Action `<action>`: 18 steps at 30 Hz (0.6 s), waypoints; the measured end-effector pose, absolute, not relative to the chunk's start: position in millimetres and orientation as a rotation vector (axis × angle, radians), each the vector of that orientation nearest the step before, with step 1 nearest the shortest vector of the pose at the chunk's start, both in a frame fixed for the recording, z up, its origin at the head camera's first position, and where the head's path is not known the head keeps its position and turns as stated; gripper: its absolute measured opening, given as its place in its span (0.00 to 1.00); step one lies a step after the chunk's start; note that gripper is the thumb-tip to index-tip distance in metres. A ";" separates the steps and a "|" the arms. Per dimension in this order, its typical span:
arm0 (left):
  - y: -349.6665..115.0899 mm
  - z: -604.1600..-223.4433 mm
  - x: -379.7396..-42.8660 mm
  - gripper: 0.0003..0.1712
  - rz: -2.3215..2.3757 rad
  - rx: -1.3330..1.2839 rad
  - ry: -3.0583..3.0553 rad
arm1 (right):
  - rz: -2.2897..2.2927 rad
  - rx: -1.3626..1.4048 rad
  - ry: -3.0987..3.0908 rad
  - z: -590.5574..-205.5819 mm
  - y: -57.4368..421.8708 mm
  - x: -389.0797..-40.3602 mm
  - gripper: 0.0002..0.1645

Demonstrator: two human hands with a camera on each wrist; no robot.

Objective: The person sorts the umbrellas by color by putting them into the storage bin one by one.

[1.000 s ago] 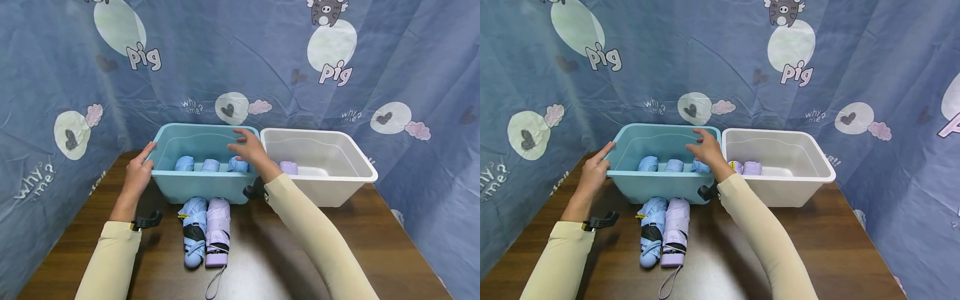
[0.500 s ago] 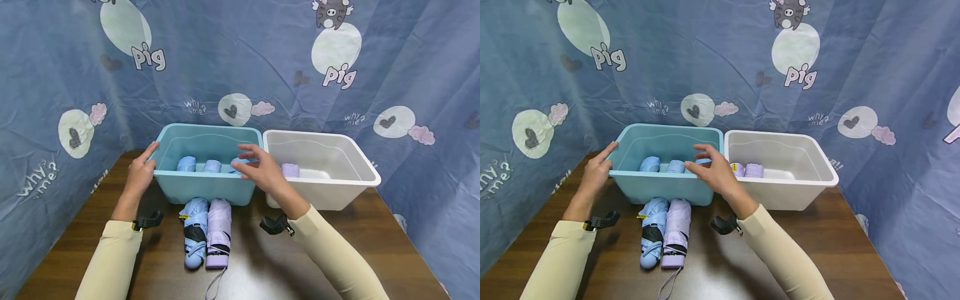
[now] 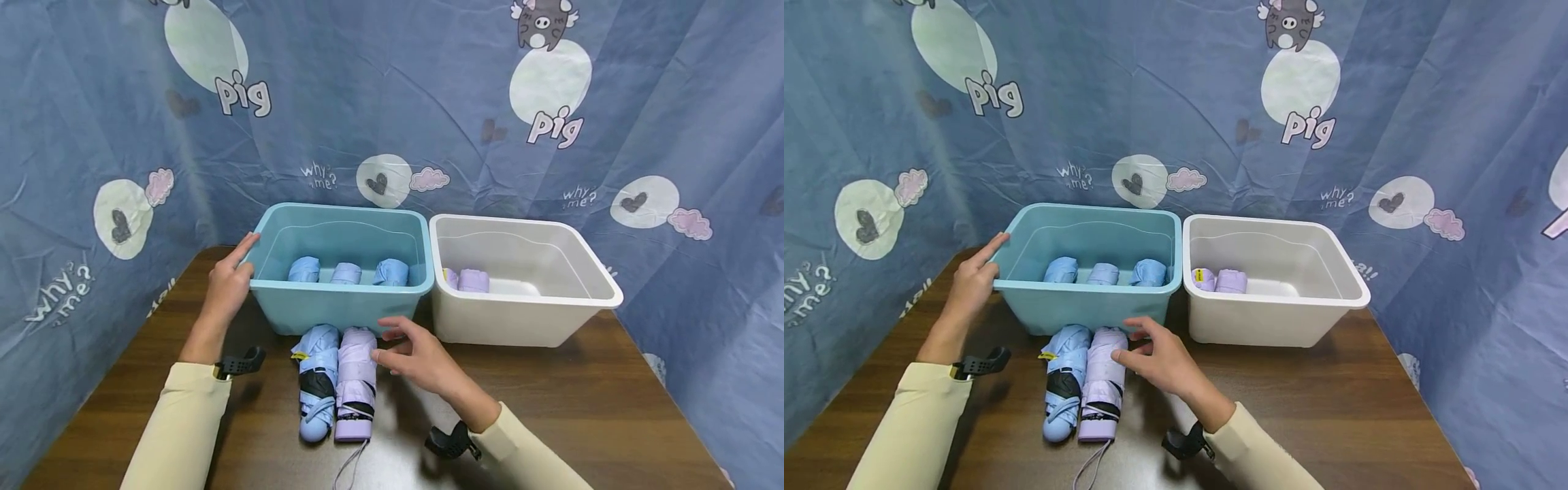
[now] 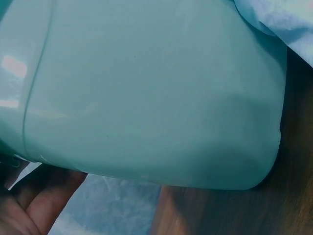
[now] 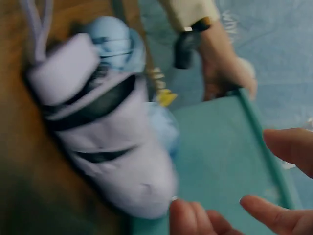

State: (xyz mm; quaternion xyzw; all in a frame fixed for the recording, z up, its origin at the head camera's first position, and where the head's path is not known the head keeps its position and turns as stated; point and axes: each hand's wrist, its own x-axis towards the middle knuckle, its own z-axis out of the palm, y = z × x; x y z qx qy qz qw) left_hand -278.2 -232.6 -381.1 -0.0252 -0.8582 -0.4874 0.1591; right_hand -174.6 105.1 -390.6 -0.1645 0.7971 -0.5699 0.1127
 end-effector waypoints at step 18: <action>-229.4 -377.5 -276.1 0.35 -1.416 -0.067 -2.462 | -1.343 -0.387 2.709 -442.6 67.2 -174.3 0.52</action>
